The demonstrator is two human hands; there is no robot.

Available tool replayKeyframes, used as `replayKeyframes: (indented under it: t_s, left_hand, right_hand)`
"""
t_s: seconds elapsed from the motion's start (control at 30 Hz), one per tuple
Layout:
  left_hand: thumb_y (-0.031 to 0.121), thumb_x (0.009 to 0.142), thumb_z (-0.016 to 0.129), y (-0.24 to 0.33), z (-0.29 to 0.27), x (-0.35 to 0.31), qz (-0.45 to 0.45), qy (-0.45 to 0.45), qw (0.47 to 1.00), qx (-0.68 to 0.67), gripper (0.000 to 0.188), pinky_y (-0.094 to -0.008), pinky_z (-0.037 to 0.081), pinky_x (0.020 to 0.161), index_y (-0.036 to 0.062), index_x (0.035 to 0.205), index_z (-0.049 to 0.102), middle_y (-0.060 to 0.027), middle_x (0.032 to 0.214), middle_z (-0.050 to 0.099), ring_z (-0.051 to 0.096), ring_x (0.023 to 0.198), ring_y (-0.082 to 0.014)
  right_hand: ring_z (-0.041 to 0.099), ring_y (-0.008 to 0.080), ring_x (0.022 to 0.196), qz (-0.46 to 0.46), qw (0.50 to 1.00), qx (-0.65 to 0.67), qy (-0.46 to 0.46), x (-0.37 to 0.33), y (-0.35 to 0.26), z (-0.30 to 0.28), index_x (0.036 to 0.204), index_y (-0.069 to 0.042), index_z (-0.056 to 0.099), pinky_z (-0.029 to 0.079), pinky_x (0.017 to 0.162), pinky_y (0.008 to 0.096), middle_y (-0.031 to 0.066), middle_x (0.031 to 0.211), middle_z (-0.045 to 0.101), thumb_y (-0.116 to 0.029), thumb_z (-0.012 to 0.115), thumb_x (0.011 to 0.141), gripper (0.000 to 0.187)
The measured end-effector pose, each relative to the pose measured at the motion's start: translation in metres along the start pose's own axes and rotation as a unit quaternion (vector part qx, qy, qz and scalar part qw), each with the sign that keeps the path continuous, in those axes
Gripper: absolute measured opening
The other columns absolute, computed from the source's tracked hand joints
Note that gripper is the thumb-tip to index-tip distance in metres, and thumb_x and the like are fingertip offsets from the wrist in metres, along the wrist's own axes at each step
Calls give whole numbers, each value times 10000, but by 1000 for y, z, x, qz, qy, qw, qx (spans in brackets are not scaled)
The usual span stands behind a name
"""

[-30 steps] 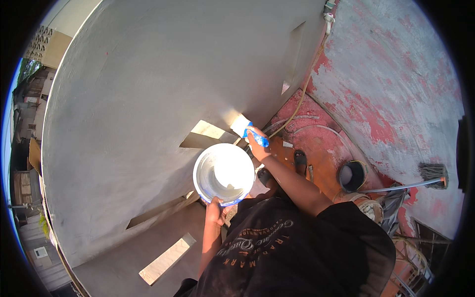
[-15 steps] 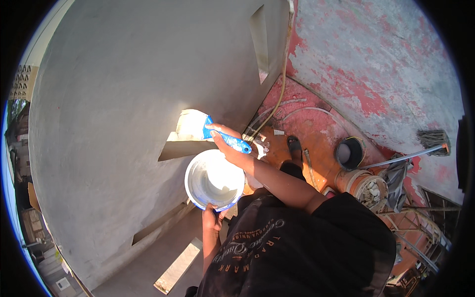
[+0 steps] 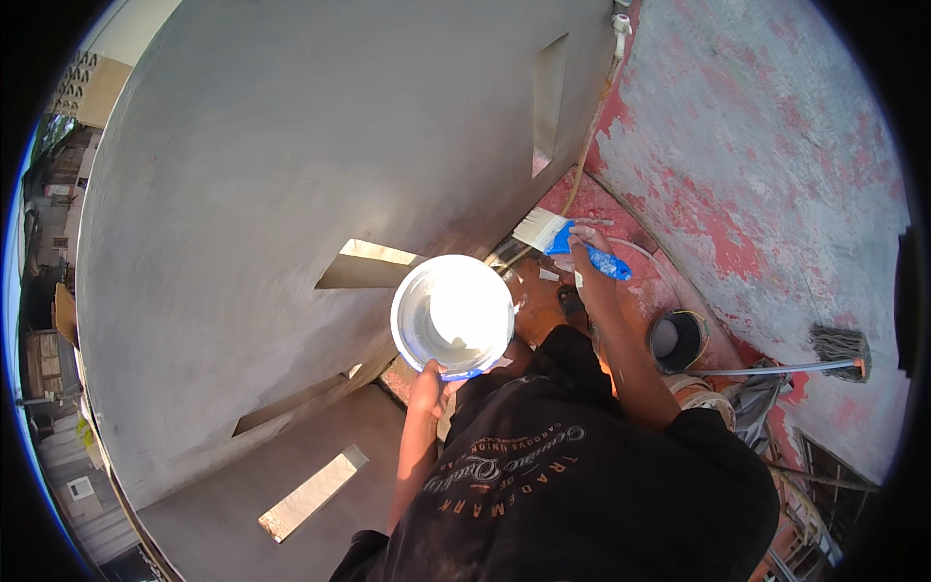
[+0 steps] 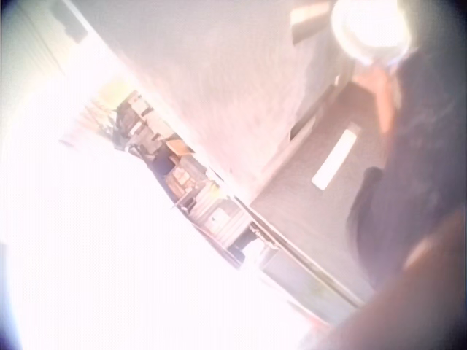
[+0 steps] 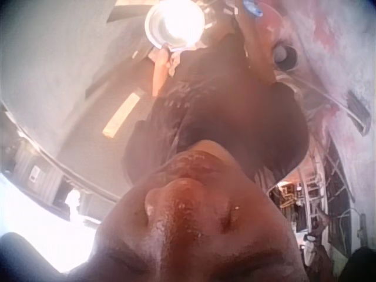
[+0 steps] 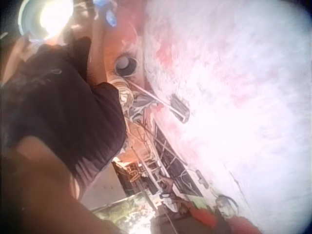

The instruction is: The person paints a curved exterior wall with white paint using a blue-handled brush. They repeatedly dip the brush into a bucket and apply paint in smooth strokes along the wall surface.

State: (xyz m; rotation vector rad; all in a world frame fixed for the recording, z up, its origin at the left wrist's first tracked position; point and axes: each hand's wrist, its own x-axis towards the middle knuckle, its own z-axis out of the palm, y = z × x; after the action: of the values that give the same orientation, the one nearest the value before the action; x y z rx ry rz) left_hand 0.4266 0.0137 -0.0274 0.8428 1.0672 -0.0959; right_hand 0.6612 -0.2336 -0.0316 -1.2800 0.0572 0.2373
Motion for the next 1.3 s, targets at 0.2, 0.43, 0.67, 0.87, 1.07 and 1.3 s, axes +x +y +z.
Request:
replayKeyframes:
  t_s: [0.2,0.43,0.67,0.87,1.07,1.3]
  left_hand:
    - [64,863,505,-4,81,6,13,-53,998,8,451,-379,676,673,-80,1288,465,-191,1104,603,695,855,-284]
    - [59,898,506,-16,186,23,145,-15,967,210,573,-375,624,674,8,1440,325,-165,1154,601,662,942,-259]
    - [13,932,482,-33,254,49,188,-40,969,153,745,-435,650,724,178,1576,146,-182,1331,534,655,1102,-320]
    - [56,959,494,-49,272,66,167,4,972,167,797,-427,649,724,198,1608,52,-196,1346,532,672,1064,-313]
    - [185,890,608,-38,294,48,154,8,961,230,1008,-407,424,1101,-61,1579,-86,-355,1521,270,428,1362,-424]
    - [118,899,570,-53,302,67,217,63,942,248,950,-392,536,860,-23,1593,-63,-260,1371,455,557,1165,-331]
  right_hand:
    - [694,142,785,72,980,-127,-134,-8,-86,-17,1081,-10,641,584,728,300,81,889,687,-130,602,994,154]
    - [657,150,686,-42,899,-353,-256,63,-31,-37,953,-19,682,518,647,334,105,765,693,-113,661,902,109]
    - [696,229,743,-38,886,-399,-235,110,-8,-65,965,-22,696,531,698,368,155,814,710,-164,675,891,162]
    - [715,249,779,-36,887,-392,-242,123,-21,-75,977,-33,708,536,710,370,157,830,718,-181,671,898,172]
    - [723,289,801,-55,879,-405,-247,141,-22,-84,987,-34,709,542,723,387,173,854,723,-182,665,900,178]
    - [709,362,843,-53,881,-400,-248,152,-50,-82,960,-29,694,542,726,416,205,870,714,-207,651,894,195]
